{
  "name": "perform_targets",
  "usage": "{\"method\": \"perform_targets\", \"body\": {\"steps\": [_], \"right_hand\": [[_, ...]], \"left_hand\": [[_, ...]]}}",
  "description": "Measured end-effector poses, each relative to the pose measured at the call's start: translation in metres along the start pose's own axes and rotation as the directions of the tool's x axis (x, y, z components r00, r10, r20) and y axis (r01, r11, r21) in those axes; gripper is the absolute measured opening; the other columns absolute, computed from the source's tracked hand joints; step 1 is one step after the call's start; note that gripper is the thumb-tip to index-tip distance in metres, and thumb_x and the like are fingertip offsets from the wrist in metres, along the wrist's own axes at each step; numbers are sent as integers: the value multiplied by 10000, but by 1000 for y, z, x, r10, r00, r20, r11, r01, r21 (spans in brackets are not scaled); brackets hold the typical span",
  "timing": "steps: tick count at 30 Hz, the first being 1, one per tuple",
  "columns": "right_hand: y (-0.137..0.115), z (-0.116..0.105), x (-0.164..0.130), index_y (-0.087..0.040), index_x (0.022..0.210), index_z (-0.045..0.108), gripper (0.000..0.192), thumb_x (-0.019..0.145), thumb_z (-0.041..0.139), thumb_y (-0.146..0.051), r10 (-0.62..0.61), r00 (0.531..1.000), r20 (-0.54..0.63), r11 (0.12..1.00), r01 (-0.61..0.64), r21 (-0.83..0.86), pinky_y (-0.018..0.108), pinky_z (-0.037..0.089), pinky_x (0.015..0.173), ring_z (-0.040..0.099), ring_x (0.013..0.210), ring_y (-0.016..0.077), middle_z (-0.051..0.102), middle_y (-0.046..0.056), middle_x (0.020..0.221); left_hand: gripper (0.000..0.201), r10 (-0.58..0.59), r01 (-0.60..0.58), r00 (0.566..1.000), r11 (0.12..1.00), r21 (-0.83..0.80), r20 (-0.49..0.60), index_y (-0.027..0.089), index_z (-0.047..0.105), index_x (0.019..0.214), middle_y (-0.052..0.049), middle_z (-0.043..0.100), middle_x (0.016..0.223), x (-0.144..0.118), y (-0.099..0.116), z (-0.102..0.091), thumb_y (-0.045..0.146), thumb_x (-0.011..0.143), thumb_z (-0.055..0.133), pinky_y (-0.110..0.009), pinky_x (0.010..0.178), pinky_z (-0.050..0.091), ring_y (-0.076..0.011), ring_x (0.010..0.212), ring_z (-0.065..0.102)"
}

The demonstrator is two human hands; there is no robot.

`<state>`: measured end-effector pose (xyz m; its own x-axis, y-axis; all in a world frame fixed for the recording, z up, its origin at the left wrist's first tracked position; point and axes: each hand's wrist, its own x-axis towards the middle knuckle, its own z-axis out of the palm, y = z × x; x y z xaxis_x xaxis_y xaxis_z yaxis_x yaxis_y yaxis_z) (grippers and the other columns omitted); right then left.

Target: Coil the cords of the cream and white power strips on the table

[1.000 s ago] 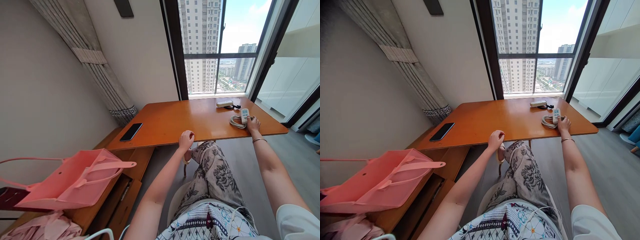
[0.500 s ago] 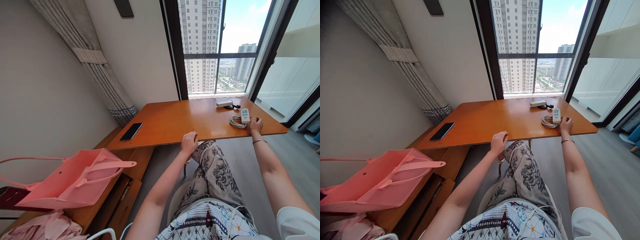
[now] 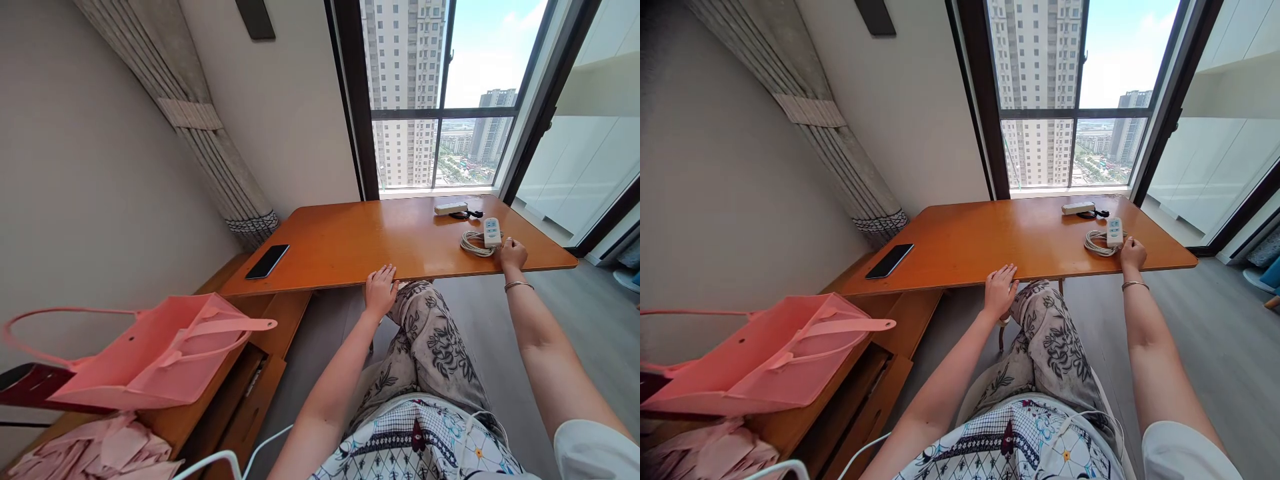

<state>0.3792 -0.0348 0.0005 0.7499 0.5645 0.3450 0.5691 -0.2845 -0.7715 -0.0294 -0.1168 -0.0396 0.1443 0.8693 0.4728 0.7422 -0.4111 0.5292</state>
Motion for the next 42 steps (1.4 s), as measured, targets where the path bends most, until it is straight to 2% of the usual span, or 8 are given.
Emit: {"method": "perform_targets", "body": {"steps": [7,23,42], "right_hand": [[-3,-3,-3,-101,906,780,467,923,378,-338,-20,1000,24,999,21,-27,354,369,680,608,785,281,747,232,987],[1,-2,-3,-105,822,767,451,907,388,-334,-84,996,25,996,85,-29,322,278,605,523,668,220,747,206,899],[5,4,0,-99,868,783,459,911,394,-340,-108,993,39,992,110,-54,318,280,608,539,686,227,750,214,918]], "left_hand": [[411,16,-15,1000,1000,7,-15,232,637,1310,-127,578,1447,-1,-2,1,307,928,506,-519,1173,255,-300,1396,481],[417,109,-99,994,960,262,-22,211,615,1346,-76,592,1439,-2,-12,6,319,982,444,-469,1127,376,-252,1376,509],[432,128,-117,991,952,282,-22,208,598,1363,-76,590,1443,-3,-15,8,279,949,498,-469,1138,356,-256,1375,504]]}}
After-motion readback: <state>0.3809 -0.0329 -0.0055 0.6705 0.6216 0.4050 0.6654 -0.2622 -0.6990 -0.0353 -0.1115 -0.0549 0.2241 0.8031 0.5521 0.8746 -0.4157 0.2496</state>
